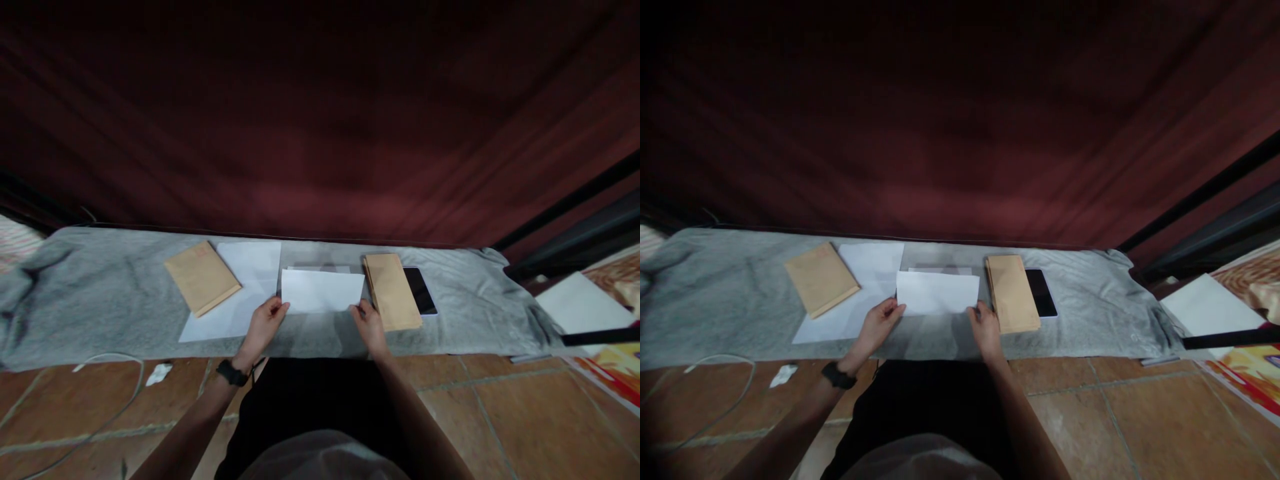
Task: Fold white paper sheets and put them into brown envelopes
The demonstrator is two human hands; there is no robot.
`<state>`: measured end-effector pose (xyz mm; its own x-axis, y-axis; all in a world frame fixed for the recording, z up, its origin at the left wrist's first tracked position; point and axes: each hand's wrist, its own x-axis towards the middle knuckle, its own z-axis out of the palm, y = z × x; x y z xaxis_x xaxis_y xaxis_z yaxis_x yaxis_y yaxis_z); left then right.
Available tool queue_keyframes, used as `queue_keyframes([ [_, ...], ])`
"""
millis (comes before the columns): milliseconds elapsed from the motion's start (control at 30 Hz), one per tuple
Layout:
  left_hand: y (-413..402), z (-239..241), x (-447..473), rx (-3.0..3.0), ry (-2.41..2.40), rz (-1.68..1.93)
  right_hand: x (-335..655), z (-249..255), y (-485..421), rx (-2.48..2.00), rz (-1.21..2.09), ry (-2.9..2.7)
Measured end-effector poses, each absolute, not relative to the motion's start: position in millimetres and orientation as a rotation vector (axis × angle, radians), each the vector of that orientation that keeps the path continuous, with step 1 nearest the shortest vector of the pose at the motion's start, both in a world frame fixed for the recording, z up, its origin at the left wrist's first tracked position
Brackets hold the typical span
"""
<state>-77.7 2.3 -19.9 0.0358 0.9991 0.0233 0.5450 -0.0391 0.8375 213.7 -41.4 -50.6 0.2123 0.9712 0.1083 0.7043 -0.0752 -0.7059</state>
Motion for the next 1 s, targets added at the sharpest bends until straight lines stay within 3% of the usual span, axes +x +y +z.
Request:
queue_keyframes([
  [400,21.4,-14.4,-56.7,1.777,2.027,0.372,195.5,-45.9,-25.2,-2.110,-0.038,-1.825],
  [667,17.0,-6.0,-46.5,1.849,2.126,0.198,193.0,-37.5,-24.0,-2.159,-0.049,-1.850],
  [1000,15.1,-4.2,-45.1,1.890,2.118,0.191,146.1,-46.3,-6.1,-1.820,0.108,-2.105],
])
